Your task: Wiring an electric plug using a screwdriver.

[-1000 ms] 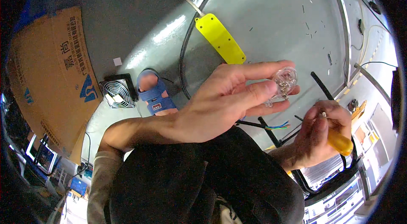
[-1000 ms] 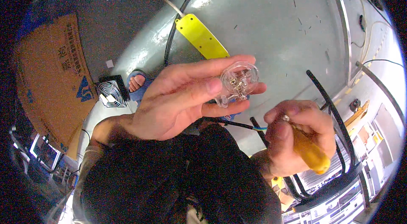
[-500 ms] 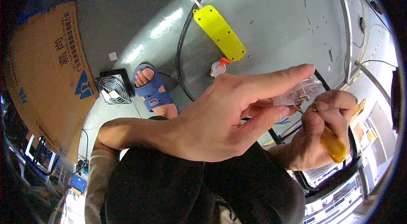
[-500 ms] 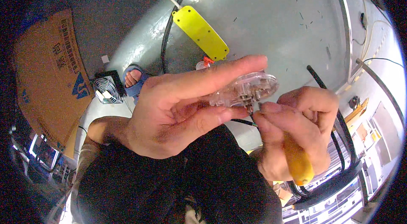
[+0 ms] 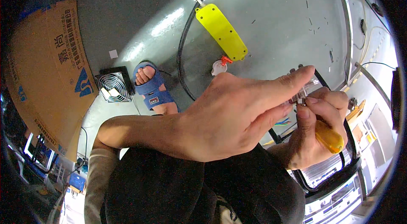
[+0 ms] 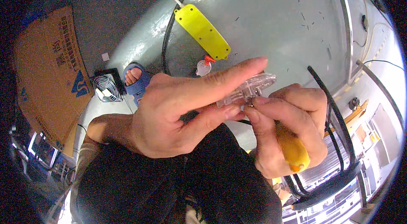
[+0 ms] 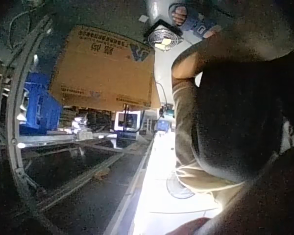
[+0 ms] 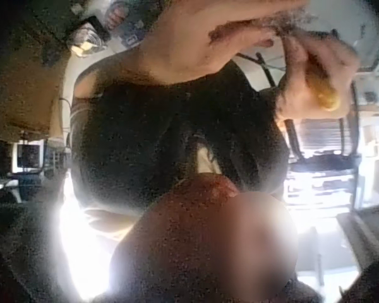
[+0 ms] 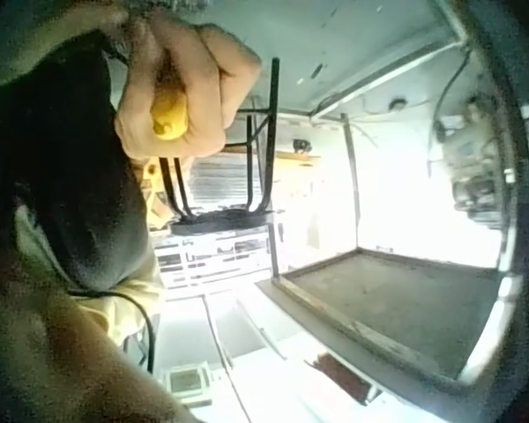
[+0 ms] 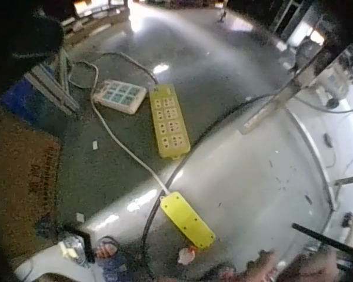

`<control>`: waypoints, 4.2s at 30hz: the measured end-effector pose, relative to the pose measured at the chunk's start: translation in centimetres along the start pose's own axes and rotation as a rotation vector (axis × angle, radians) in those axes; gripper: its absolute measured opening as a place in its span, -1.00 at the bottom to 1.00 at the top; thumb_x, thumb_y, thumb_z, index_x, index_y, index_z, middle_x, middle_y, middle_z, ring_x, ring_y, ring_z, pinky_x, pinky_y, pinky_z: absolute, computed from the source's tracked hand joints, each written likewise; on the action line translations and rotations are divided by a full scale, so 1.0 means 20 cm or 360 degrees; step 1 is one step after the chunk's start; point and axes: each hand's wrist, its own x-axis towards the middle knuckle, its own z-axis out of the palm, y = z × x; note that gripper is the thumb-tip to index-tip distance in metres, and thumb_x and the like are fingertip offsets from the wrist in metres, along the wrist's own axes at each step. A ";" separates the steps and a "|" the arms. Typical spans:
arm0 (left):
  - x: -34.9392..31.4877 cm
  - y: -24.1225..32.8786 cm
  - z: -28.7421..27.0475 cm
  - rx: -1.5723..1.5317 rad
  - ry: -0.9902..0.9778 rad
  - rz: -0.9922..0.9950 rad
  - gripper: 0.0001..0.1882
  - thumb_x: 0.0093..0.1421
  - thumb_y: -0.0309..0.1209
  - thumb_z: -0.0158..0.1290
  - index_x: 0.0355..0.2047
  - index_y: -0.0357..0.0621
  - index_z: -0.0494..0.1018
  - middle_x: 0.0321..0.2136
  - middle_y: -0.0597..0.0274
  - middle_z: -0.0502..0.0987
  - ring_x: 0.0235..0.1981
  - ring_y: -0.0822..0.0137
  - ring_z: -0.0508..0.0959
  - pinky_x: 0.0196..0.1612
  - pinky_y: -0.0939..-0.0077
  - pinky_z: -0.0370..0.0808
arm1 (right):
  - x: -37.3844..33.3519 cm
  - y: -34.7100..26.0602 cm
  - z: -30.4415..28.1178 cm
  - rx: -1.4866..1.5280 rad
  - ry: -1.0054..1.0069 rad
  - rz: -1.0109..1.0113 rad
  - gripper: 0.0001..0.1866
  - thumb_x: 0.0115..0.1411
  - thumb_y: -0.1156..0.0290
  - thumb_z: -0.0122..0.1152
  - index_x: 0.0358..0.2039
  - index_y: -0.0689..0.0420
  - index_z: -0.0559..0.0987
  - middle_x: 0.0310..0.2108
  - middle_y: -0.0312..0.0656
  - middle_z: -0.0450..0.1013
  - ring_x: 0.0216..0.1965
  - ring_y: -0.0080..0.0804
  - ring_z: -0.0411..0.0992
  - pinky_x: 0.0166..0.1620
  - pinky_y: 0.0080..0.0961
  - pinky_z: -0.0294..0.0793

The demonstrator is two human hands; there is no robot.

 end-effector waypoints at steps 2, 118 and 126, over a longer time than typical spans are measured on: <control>0.00 -0.02 0.01 0.0158 0.0055 0.0148 -0.47 0.12 -0.53 -0.01 0.13 -0.29 0.19 -0.27 -0.13 0.50 -0.33 0.00 0.56 -0.32 0.34 0.50 | 0.00 0.00 -0.01 -0.0155 -0.0018 -0.0047 -0.72 -0.28 0.68 0.36 -0.45 0.28 0.56 -0.50 -0.15 0.36 -0.54 -0.42 0.32 -0.48 -0.63 0.27; -0.22 -0.40 0.12 0.0376 -0.0268 -0.0294 -0.48 0.05 -0.47 0.13 0.04 -0.30 0.29 -0.57 0.00 0.51 -0.57 0.14 0.56 -0.51 0.37 0.48 | -0.35 0.19 0.10 -0.0549 -0.0459 0.0505 -0.82 -0.17 0.67 0.32 -0.49 0.23 0.55 -0.49 -0.15 0.47 -0.49 -0.29 0.45 -0.42 -0.55 0.42; -0.20 -0.40 0.12 0.0499 -0.0170 -0.0114 -0.42 0.04 -0.49 0.15 0.09 -0.29 0.26 -0.54 0.05 0.53 -0.57 0.20 0.58 -0.49 0.42 0.51 | -0.30 0.20 0.12 -0.0510 -0.0236 0.0496 -0.81 -0.12 0.61 0.30 -0.43 0.18 0.54 -0.46 -0.16 0.45 -0.51 -0.28 0.45 -0.47 -0.47 0.43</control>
